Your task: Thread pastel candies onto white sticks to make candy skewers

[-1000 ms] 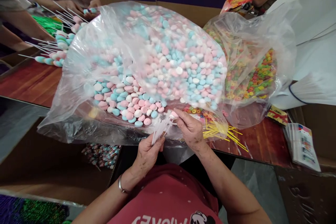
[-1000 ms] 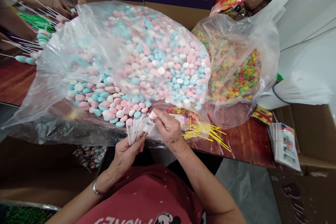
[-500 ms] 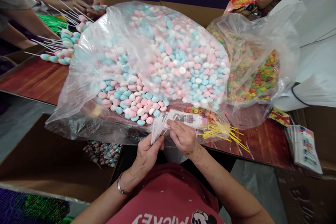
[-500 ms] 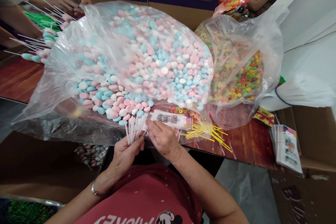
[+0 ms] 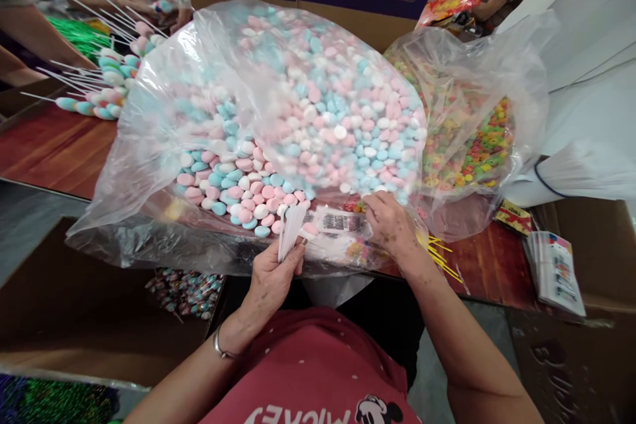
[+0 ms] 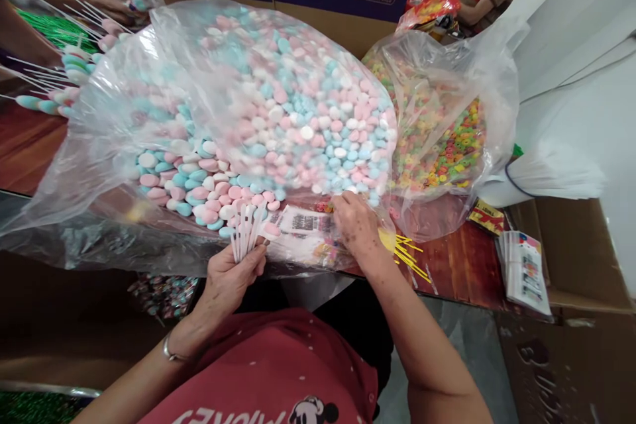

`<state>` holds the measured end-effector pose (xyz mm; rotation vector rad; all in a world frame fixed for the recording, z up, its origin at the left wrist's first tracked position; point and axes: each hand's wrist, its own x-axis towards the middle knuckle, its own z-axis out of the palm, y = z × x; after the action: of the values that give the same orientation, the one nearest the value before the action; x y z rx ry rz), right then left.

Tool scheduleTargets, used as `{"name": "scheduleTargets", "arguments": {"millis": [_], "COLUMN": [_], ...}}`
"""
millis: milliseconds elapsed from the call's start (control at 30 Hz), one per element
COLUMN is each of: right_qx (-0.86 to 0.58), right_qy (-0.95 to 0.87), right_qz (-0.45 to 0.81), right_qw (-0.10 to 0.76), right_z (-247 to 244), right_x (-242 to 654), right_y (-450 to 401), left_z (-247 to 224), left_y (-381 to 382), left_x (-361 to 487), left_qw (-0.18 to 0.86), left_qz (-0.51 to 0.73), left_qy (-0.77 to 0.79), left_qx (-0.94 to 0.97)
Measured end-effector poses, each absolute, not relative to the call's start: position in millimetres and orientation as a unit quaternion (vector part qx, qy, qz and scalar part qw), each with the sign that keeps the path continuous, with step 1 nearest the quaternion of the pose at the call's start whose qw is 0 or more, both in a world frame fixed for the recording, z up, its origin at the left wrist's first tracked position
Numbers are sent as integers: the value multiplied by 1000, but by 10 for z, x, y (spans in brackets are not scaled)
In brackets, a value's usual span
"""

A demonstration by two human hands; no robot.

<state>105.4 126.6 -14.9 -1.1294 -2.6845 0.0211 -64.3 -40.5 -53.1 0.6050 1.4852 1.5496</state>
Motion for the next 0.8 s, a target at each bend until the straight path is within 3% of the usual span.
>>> {"name": "scheduleTargets", "arguments": {"millis": [133, 400, 633, 800], "right_qx": [-353, -268, -315, -263], "right_qy": [-933, -931, -936, -953], "right_qz": [-10, 171, 33, 71], "right_qw": [71, 180, 153, 132], "right_z": [-213, -333, -200, -167], "right_x": [1102, 1040, 1023, 864], "right_y": [1344, 1333, 1391, 1387], "left_z": [-557, -651, -570, -564], "left_y": [-396, -402, -405, -388], "left_x": [-610, -608, -634, -634], "left_qw": [460, 491, 491, 489], "left_qz": [614, 607, 621, 625], "left_qy": [596, 594, 591, 588], "left_qx": [236, 194, 159, 159]}}
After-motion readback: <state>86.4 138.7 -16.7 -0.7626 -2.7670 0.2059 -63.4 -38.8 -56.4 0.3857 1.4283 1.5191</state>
